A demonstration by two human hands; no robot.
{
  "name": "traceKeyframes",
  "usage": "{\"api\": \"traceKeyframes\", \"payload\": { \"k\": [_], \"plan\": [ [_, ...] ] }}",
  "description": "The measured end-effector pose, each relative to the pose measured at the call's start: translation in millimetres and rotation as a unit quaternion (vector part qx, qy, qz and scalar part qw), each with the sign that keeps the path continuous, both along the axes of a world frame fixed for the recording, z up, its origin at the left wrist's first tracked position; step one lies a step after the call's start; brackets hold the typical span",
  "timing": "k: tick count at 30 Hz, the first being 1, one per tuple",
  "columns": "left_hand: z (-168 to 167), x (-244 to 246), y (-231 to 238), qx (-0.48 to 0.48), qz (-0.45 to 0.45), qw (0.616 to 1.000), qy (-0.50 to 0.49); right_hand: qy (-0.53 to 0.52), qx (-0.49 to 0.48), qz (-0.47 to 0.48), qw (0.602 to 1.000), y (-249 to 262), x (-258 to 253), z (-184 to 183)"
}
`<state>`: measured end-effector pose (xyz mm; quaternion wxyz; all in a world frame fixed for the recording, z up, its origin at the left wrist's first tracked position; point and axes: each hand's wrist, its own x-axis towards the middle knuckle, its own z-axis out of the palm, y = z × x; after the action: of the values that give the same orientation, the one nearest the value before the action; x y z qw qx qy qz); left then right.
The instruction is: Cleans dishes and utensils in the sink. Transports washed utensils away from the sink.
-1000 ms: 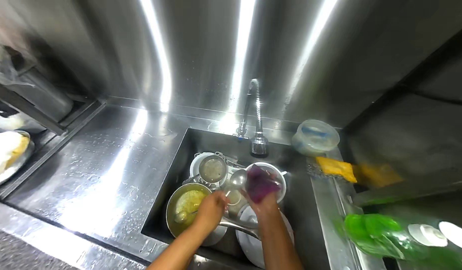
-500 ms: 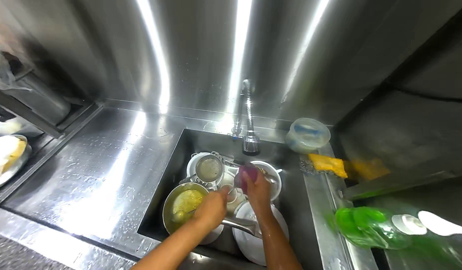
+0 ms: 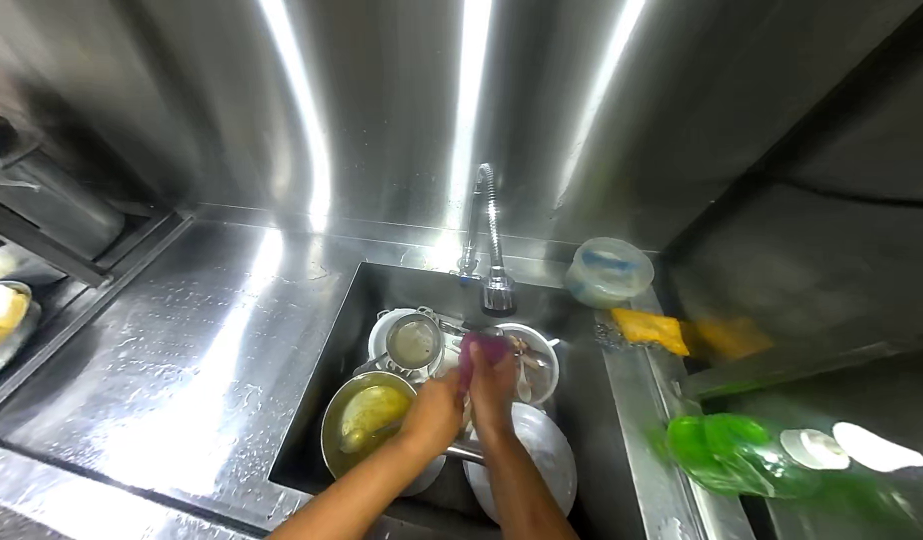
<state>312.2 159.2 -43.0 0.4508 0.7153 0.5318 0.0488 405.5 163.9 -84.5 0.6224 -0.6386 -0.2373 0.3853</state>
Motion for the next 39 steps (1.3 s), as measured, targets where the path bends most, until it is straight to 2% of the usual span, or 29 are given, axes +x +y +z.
{"api": "traceKeyframes", "payload": {
  "k": [2,3,5,7,8,9,11,13,15,17,20,22,24,26,27,30,31,32,34,35,37,39],
  "plan": [
    [-2,-2,0,-0.013,0.003,1.000,0.005,-0.113,-0.030,-0.013,0.993,10,7,-5],
    [-1,-3,2,-0.017,0.005,1.000,0.009,-0.106,-0.031,-0.017,0.994,13,6,-5],
    [-3,-9,4,-0.018,0.008,1.000,0.018,0.023,-0.008,-0.020,0.999,8,-9,-2],
    [-2,-16,5,-0.023,0.016,0.999,0.022,0.173,0.002,0.021,0.985,-4,-27,1],
    [-3,-19,3,-0.029,0.017,0.999,0.021,0.186,-0.002,0.036,0.982,-7,-29,0],
    [-5,-22,0,-0.036,0.017,0.999,0.017,0.146,-0.014,0.048,0.988,-6,-27,-2],
    [-5,-26,-4,-0.053,0.020,0.998,0.016,-0.043,-0.060,0.049,0.996,4,-17,-5],
    [-1,-31,0,-0.069,0.020,0.997,0.039,-0.219,-0.104,0.047,0.969,16,-9,-7],
    [5,-45,3,-0.083,0.010,0.994,0.076,-0.330,-0.136,0.046,0.933,25,-4,-13],
    [13,-72,-1,-0.087,0.021,0.991,0.095,-0.358,-0.162,0.077,0.916,32,15,-21],
    [22,-145,-3,-0.032,0.145,0.981,0.122,-0.313,-0.176,0.224,0.906,31,27,-30],
    [20,-197,0,0.007,0.214,0.956,0.200,-0.295,-0.201,0.366,0.860,20,8,-34],
    [8,-242,7,-0.020,0.233,0.929,0.287,-0.309,-0.222,0.467,0.799,11,-16,-42],
    [-9,-272,11,-0.017,0.226,0.917,0.328,-0.327,-0.236,0.499,0.767,8,-31,-46],
    [-14,-279,11,0.019,0.225,0.919,0.322,-0.329,-0.243,0.498,0.765,7,-34,-44],
    [-19,-264,1,0.221,0.215,0.922,0.236,-0.302,-0.245,0.457,0.800,-5,-24,-34],
    [-21,-244,-2,0.256,0.184,0.925,0.210,-0.277,-0.234,0.435,0.824,-10,-17,-31],
    [-23,-219,-5,0.245,0.137,0.940,0.195,-0.241,-0.218,0.408,0.853,-16,-10,-29],
    [-35,-163,-7,0.090,0.003,0.974,0.207,-0.135,-0.174,0.339,0.915,-34,1,-26],
    [-47,-135,-3,0.001,-0.064,0.971,0.231,-0.075,-0.146,0.302,0.939,-42,6,-26],
    [-84,-90,11,-0.115,-0.151,0.940,0.285,0.064,-0.083,0.235,0.966,-55,16,-24],
    [-124,-71,25,-0.164,-0.195,0.914,0.316,0.188,-0.024,0.185,0.964,-69,24,-24]
  ]
}}
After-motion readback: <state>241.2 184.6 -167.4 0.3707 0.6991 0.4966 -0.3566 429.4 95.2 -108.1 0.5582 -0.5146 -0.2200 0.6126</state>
